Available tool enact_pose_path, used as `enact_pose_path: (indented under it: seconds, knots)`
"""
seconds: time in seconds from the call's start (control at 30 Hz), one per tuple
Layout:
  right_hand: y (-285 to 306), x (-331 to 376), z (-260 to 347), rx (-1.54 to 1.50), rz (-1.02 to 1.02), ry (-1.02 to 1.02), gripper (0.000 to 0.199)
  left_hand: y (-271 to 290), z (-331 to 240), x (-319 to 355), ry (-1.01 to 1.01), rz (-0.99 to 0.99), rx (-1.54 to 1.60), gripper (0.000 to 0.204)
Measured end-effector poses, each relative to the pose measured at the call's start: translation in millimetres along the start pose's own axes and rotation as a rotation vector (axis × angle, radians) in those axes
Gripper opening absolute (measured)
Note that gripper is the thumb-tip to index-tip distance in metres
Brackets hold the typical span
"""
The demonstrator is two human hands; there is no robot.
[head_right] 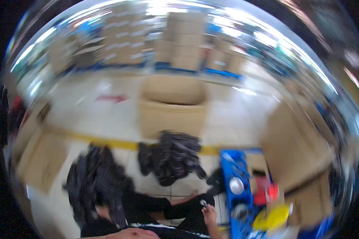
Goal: Applying glue or primer to shoe soles using a bottle and applicator
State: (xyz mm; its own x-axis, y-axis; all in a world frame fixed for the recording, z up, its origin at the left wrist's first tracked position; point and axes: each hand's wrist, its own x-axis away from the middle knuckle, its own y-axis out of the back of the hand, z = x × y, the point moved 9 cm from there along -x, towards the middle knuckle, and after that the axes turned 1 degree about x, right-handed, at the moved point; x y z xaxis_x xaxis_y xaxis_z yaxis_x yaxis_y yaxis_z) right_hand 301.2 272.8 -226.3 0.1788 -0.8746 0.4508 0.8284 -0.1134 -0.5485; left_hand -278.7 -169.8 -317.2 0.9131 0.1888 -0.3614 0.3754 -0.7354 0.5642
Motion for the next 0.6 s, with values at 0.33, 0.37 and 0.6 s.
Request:
enact_pose_path:
  seconds: [0.33,0.37,0.6]
  knots:
    - [-63,-55,7,1.497,0.213,-0.074,0.015,40,181,43,1.330,-0.142,0.622,0.046]
    - [-59,-40,23,1.661,0.160,-0.012,0.016,27,182,58,1.459,-0.243,0.992,0.046]
    - [169,-265,-16,-0.123,-0.009,-0.358,0.024,-3,65,83,1.448,-0.194,1.595,0.012]
